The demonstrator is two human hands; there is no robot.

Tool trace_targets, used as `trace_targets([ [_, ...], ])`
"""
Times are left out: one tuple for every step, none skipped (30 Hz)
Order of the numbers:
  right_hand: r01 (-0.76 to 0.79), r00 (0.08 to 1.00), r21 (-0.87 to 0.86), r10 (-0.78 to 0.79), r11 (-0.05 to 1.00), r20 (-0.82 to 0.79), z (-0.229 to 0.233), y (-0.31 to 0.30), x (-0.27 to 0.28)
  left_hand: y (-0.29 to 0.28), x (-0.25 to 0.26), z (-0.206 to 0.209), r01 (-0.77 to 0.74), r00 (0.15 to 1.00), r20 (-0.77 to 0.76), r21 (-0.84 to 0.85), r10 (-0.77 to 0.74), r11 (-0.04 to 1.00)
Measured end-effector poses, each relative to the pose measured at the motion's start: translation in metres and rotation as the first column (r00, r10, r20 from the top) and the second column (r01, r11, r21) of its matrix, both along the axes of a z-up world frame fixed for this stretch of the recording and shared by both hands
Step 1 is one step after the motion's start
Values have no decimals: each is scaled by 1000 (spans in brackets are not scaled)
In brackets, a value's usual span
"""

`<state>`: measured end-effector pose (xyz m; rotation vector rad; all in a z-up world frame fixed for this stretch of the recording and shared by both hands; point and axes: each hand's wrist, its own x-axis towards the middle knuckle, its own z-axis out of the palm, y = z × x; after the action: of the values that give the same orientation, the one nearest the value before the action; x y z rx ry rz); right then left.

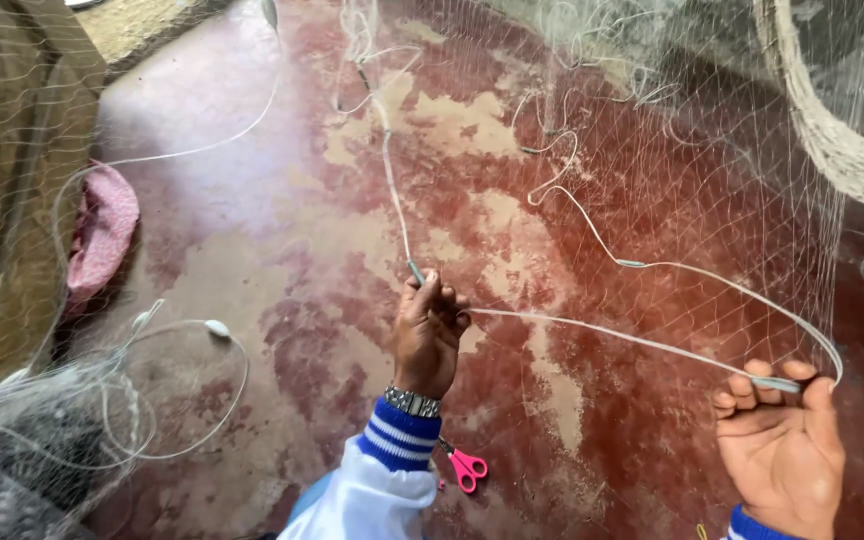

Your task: The person sits on the floor and repairs a fishing net by hand. They use a pink plastic tool to thread white netting through existing mesh and secure it with small weights. Scissors are used to trim excess thread.

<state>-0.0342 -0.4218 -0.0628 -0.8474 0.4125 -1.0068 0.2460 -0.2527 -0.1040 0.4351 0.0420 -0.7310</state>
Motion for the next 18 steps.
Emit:
trace_targets([
  [4, 1000, 10, -4, 1000, 4, 4, 4, 3, 0, -1, 0, 4, 1000, 4, 10, -4, 1000],
  [-25, 999, 8, 25, 1000, 24, 10, 9, 4, 1, -3, 1, -3, 1000, 22, -16, 4, 1000],
  [-49, 998, 5, 49, 999, 47, 16, 14, 4, 1, -6, 4, -5, 999, 41, -42, 6, 999],
  [-40, 998, 15, 39, 999, 55, 19, 19, 1, 5, -11, 4, 5, 999, 49, -32, -3, 999],
  [-43, 996, 43, 39, 998, 76, 23, 23, -1, 8, -16, 8, -6, 1000, 4, -42, 6, 999],
  [-47, 994, 71, 39, 996, 97, 30, 29, -4, 13, -22, 14, -17, 999, -41, -51, 15, 999],
  [-52, 992, 64, 44, 997, 122, 29, 28, -11, 18, -29, 21, -19, 1000, -17, -58, 19, 998],
  [-42, 992, 106, 29, 993, 126, 29, 28, -16, 23, -36, 29, -16, 1000, -27, -67, 14, 998],
  [-44, 991, 144, 25, 989, 133, 30, 27, -18, 29, -42, 37, -21, 999, -36, -82, 19, 996],
  [-62, 987, 132, 41, 989, 159, 40, 28, -21, 33, -47, 51, -33, 999, -9, -93, 32, 995],
  [-71, 983, 118, 49, 990, 178, 44, 31, -26, 40, -57, 59, -75, 997, -17, -54, 74, 996],
  [-80, 979, 105, 58, 991, 197, 47, 31, -32, 44, -67, 67, -118, 993, -24, -16, 117, 993],
  [-86, 976, 122, 60, 989, 207, 50, 34, -36, 52, -77, 76, -123, 992, -12, 1, 123, 992],
  [-62, 979, 159, 29, 985, 204, 54, 36, -39, 57, -86, 85, -131, 991, 2, 48, 131, 990],
  [-36, 978, 184, -4, 982, 209, 60, 31, -41, 55, -93, 98, -136, 991, 25, 82, 135, 987],
  [-40, 973, 190, -4, 981, 229, 62, 28, -41, 54, -96, 108, -139, 990, 46, 85, 136, 987],
  [-31, 972, 217, -21, 976, 232, 62, 27, -45, 54, -103, 115, -161, 985, 77, 107, 153, 981],
  [-21, 971, 244, -38, 970, 235, 60, 24, -48, 52, -108, 120, -183, 980, 108, 128, 170, 975],
])
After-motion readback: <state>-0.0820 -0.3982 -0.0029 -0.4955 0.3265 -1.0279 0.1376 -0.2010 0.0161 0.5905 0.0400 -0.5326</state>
